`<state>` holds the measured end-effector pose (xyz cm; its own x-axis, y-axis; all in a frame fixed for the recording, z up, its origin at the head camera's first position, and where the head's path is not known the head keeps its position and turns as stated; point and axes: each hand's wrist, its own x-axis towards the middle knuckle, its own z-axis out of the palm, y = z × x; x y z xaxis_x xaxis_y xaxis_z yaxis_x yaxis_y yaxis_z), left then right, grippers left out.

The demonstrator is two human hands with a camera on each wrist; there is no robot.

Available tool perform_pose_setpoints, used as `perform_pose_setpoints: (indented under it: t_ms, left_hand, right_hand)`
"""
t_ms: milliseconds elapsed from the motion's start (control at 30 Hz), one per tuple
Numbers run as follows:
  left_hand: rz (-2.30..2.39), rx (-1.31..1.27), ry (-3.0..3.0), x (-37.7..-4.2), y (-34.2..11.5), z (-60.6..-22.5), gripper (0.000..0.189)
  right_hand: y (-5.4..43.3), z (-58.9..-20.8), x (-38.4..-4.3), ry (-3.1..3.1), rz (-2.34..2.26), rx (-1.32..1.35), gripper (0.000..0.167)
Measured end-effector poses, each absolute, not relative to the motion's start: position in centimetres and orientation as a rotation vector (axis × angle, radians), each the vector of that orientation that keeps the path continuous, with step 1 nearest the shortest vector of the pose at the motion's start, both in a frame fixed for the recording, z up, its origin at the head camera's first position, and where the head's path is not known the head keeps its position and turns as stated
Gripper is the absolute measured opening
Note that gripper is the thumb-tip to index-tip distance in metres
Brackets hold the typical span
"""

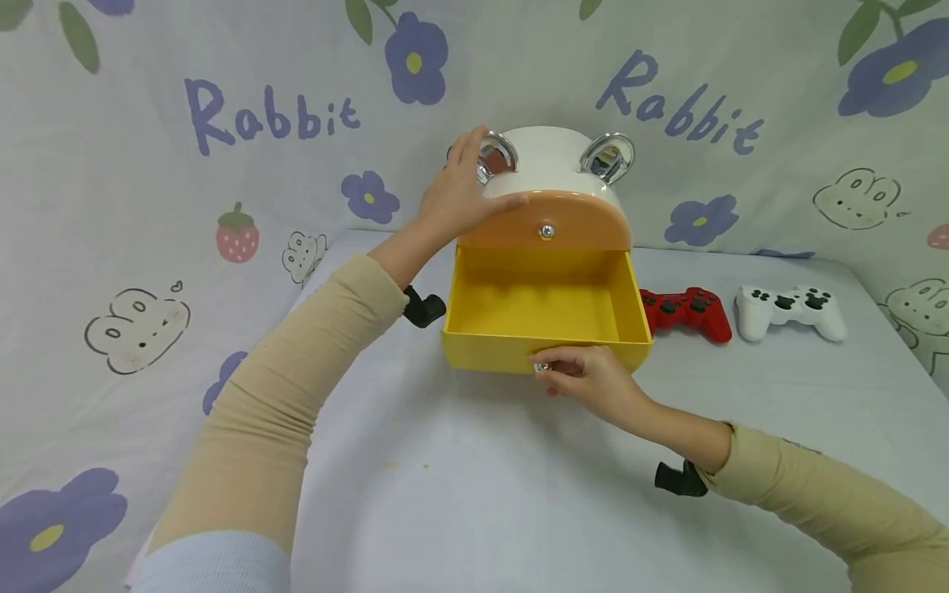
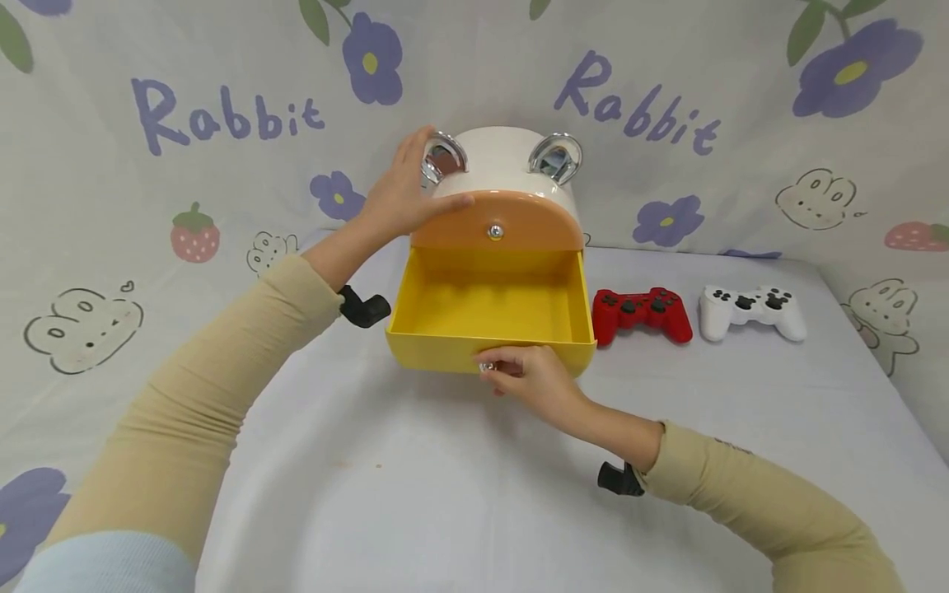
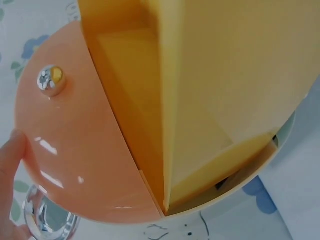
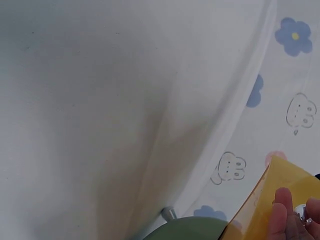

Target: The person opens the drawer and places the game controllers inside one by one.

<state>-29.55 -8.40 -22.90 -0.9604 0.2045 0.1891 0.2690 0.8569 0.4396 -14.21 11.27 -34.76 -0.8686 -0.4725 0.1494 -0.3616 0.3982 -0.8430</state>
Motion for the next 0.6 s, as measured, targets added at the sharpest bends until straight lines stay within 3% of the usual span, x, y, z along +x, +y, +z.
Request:
perform_pose_setpoints:
  t_ms: [600]
  left_hand:
    - [-0.725, -0.371, -2.887, -29.48, -8.29, -22.9, 0.103]
  right_hand:
    - [11.92, -34.41, -14.13, 2.463, -1.441, -0.815, 0.027]
